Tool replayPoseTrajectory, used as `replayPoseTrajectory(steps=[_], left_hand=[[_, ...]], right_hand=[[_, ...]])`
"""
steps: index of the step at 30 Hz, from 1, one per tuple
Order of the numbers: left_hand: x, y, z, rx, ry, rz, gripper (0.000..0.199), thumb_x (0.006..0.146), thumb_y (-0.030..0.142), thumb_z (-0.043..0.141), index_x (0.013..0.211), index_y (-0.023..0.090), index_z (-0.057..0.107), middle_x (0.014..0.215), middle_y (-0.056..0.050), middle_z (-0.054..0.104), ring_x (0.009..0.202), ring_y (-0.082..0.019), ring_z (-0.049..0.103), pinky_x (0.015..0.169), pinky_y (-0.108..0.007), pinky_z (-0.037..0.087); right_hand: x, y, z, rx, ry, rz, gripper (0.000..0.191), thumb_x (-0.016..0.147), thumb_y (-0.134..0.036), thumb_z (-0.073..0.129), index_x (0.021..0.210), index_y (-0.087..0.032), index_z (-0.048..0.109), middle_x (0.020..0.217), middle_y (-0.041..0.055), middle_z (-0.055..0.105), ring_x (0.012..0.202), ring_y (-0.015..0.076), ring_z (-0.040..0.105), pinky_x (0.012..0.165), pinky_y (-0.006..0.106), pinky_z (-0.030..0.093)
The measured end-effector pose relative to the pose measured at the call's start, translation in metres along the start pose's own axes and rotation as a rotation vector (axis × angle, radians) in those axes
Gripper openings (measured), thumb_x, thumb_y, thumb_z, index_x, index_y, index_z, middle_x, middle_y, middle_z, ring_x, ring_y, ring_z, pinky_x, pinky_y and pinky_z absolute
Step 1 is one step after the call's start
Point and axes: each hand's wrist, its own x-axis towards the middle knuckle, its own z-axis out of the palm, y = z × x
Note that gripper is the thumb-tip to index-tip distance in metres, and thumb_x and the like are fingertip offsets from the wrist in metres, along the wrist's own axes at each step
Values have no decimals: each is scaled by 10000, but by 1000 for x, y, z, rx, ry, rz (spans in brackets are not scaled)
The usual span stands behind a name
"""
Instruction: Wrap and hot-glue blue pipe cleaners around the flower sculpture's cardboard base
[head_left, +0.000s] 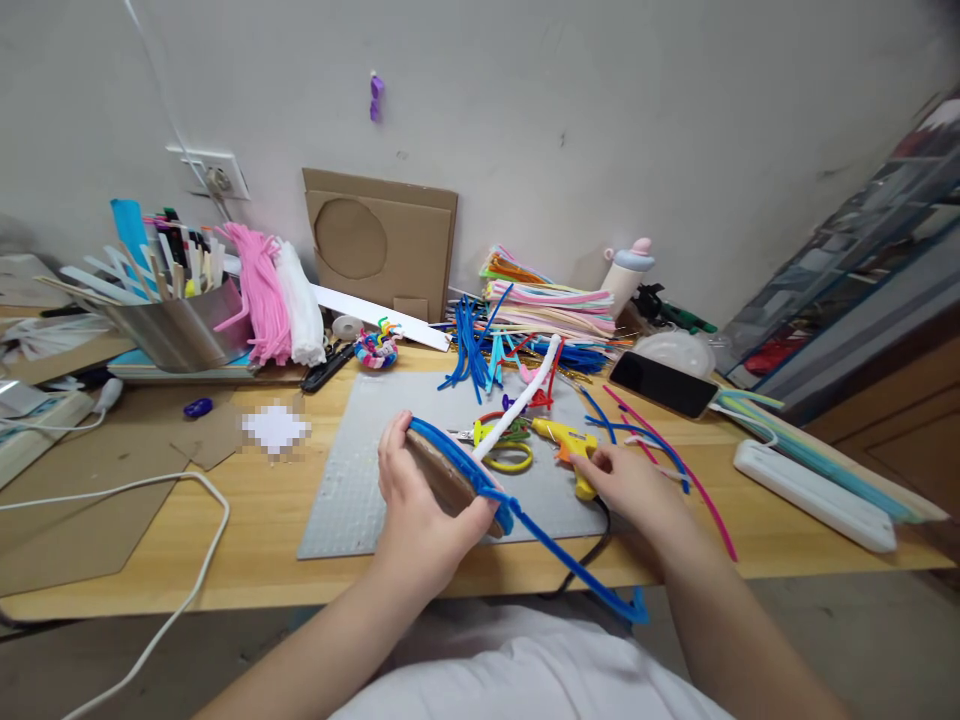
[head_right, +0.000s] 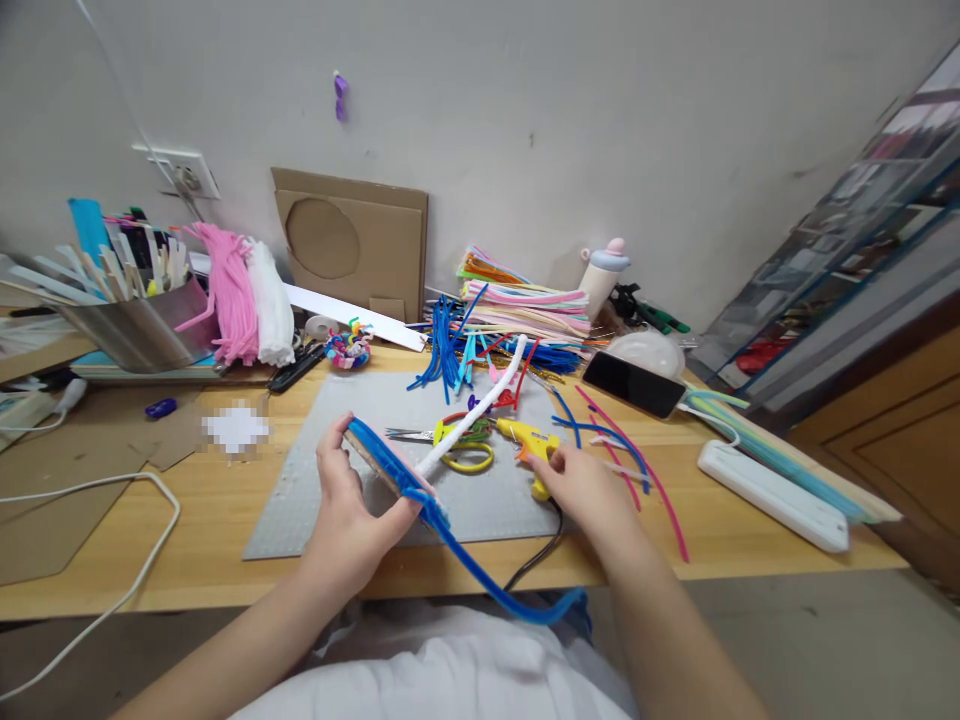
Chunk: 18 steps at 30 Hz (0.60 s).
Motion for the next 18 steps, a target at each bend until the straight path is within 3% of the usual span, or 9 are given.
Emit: replayPoseTrajectory(steps=[2,8,15,18], left_hand=[[0,-1,0,-4,-3,-1,1045,654,461,725,1485,175,160,1543,-175,241,1490,-340,210,1233,-548,156],[1,-1,-2,-36,-2,-41,1049,646,465,732,1485,188,168,1544,-172,230,1482,-364,209,1222,-562,165],[1,1,-3,-11,-13,-73,1055,650,474,704,1484,137,151,1535,-202,223,1463,-363,226,1206,-560,205],[2,2,-3,-12,-13,-68,1053,651,475,705,1482,138,153,1533,-203,227,1462,-366,226,1205,-570,201]], right_hand=[[0,-1,5,-66,-47,44,408,759,-592,665,624,-212,598,616,59,677,567,221,611,504,277,295],[-6,-3,3,-137,-77,137,197,761,-392,646,776,-196,647,798,117,732,751,287,689,563,302,345],[-9,18,-34,18,95,248,479,715,-458,665,1098,-175,607,1014,186,712,872,391,681,694,428,461],[-11,23,-48,219,177,219,456,756,-451,604,1128,-193,560,1090,168,682,907,354,672,749,441,492]])
